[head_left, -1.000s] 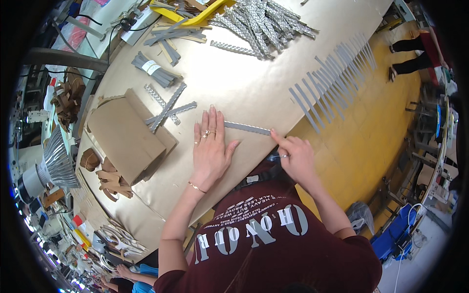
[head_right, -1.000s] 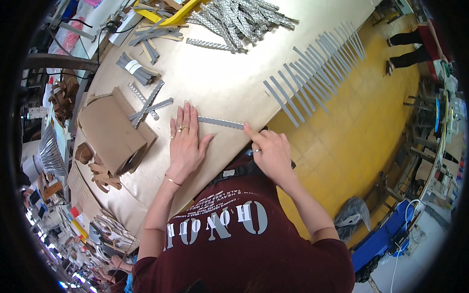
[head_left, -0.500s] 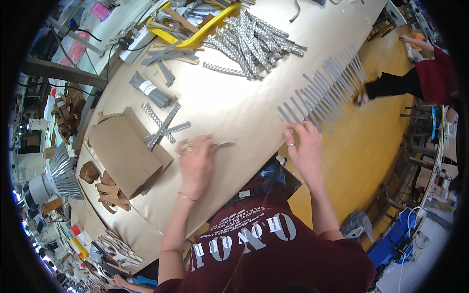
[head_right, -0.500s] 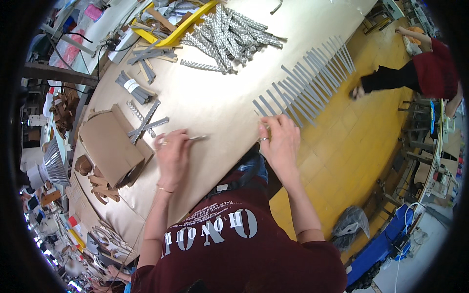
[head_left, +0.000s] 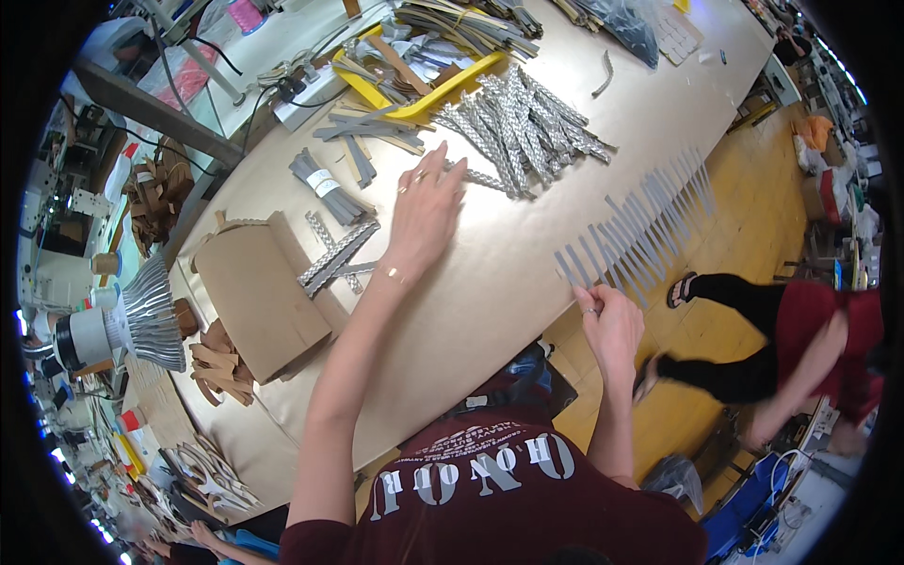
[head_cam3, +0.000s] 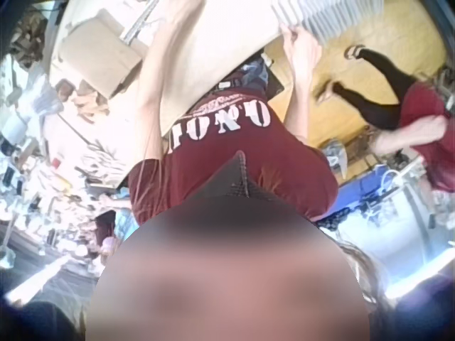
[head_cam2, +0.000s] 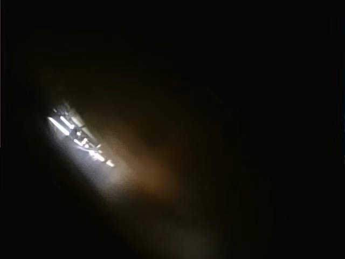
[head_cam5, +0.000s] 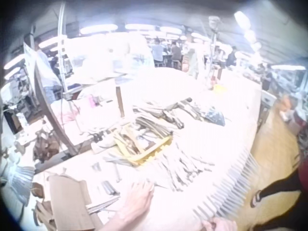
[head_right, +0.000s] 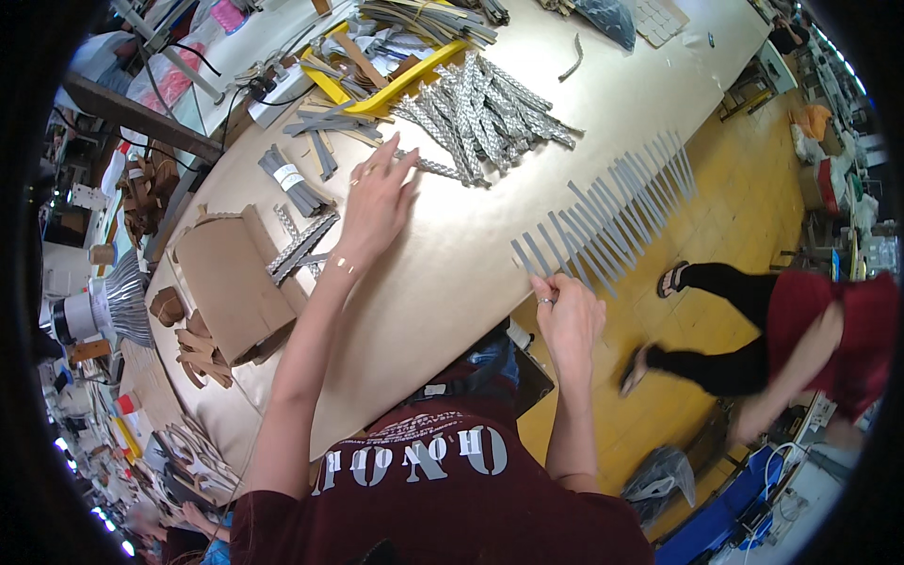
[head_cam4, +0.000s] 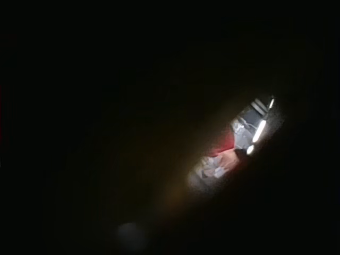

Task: The person sorts and aligns multiple silver braided cords on a workbench. They pick up individual cords, straighten them, and place them in neat rows alongside other cords and cardboard pieces.

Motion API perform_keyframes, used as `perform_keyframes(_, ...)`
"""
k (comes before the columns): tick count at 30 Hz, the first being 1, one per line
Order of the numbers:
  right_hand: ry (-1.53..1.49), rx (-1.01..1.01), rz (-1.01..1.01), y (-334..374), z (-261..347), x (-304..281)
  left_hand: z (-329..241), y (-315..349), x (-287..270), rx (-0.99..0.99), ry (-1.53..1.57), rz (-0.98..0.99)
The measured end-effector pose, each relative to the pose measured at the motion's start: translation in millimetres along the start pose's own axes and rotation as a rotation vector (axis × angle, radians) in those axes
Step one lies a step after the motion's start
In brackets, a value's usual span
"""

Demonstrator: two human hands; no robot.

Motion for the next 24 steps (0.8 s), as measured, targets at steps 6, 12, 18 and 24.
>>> perform_keyframes(6, -0.327, -0.267, 0.104, 2, 27, -16, 11, 6, 11, -0.001, 0.043, 0.209)
perform_keyframes(12, -0.787, -0.453, 0.382, 9, 52, -8, -6, 112, -22, 0.021, -0.104, 0.197)
perform_keyframes(18, -0.809, -0.311, 0.414, 0, 50, 2, -12, 156, -18, -0.139, 0.09, 0.359)
perform_keyframes(24, -0.849, -0.273, 0.45, -1, 43, 8, -18, 161, -31, -0.188, 0.129, 0.219)
Point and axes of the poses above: each hand's wrist, its own y-axis away from the middle knuckle, its own x-axis out of the palm, z = x × y, the point moved 5 cm from there along -y, towards the middle knuckle, and after that the axes turned 13 degrees about -x, right-handed, at the moved point
